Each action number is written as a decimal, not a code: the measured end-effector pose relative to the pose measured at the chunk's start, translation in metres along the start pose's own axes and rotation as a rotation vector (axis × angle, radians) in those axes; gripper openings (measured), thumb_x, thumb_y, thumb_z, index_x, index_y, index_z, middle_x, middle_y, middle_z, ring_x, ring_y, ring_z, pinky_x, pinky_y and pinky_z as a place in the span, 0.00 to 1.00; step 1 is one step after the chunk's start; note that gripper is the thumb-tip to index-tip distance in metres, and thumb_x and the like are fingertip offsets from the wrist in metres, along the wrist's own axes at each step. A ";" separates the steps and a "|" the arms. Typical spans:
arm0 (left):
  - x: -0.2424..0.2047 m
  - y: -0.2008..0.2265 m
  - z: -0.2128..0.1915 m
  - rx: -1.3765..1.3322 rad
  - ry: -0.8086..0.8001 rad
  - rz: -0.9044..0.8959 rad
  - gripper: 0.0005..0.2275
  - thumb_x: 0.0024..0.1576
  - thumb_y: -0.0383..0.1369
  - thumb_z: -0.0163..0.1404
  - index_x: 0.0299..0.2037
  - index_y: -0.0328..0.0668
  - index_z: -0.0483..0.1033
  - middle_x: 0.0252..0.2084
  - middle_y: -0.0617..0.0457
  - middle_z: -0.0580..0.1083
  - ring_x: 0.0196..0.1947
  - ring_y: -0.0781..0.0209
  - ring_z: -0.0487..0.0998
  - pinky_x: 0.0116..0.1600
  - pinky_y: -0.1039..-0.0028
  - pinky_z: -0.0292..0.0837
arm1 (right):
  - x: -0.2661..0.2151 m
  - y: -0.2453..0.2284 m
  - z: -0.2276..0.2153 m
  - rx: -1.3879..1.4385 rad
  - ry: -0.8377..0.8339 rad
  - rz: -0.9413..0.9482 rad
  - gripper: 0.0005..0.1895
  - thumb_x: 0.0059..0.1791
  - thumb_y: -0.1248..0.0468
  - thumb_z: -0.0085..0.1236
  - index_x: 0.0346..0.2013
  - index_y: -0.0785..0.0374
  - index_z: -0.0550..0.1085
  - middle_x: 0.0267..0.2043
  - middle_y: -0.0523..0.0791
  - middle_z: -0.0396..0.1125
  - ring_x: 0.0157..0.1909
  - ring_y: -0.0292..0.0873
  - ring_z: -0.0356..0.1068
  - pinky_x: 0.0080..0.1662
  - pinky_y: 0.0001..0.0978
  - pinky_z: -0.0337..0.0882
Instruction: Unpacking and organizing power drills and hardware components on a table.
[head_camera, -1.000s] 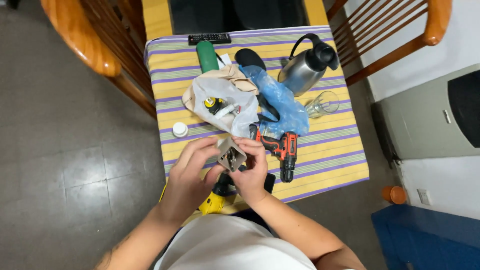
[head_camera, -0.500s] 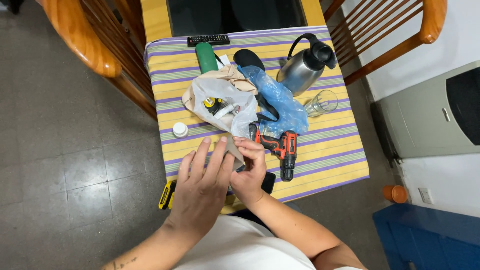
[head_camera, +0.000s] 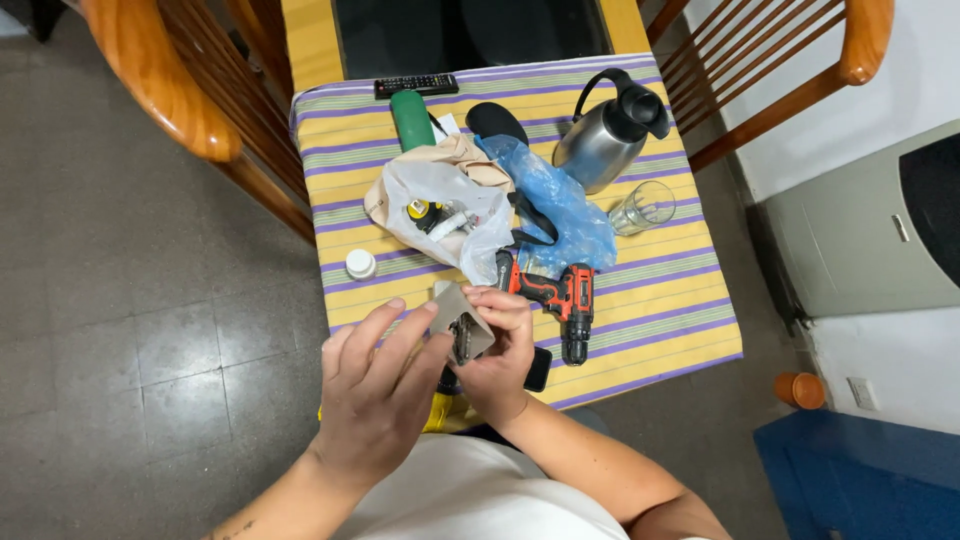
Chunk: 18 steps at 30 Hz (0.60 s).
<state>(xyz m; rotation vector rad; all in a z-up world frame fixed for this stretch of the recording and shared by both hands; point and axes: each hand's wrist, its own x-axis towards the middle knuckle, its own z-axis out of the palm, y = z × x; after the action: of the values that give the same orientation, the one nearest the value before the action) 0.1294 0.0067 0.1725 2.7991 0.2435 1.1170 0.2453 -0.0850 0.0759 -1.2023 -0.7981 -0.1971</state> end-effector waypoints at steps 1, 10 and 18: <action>0.001 0.001 -0.001 0.052 -0.038 0.013 0.09 0.68 0.29 0.43 0.50 0.55 0.76 0.63 0.58 0.74 0.63 0.51 0.74 0.54 0.60 0.66 | 0.000 0.000 -0.001 0.007 -0.009 -0.004 0.21 0.48 0.66 0.70 0.48 0.62 0.66 0.52 0.52 0.65 0.58 0.56 0.73 0.62 0.50 0.75; 0.000 0.013 -0.003 0.066 -0.058 -0.016 0.09 0.68 0.27 0.40 0.38 0.52 0.72 0.63 0.60 0.75 0.65 0.54 0.73 0.58 0.62 0.58 | 0.008 -0.015 -0.006 -0.088 -0.072 -0.143 0.18 0.52 0.60 0.67 0.50 0.60 0.68 0.52 0.52 0.68 0.57 0.57 0.74 0.61 0.52 0.77; -0.010 -0.003 -0.002 -0.113 0.037 0.032 0.11 0.69 0.28 0.38 0.44 0.53 0.76 0.59 0.64 0.77 0.60 0.58 0.75 0.54 0.61 0.56 | 0.011 -0.021 -0.004 -0.014 -0.096 -0.078 0.18 0.51 0.62 0.68 0.50 0.60 0.69 0.53 0.52 0.69 0.60 0.56 0.74 0.63 0.51 0.76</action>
<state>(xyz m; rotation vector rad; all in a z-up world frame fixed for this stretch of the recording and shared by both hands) 0.1208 0.0078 0.1667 2.6947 0.1355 1.1525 0.2432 -0.0937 0.0983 -1.2014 -0.9297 -0.2099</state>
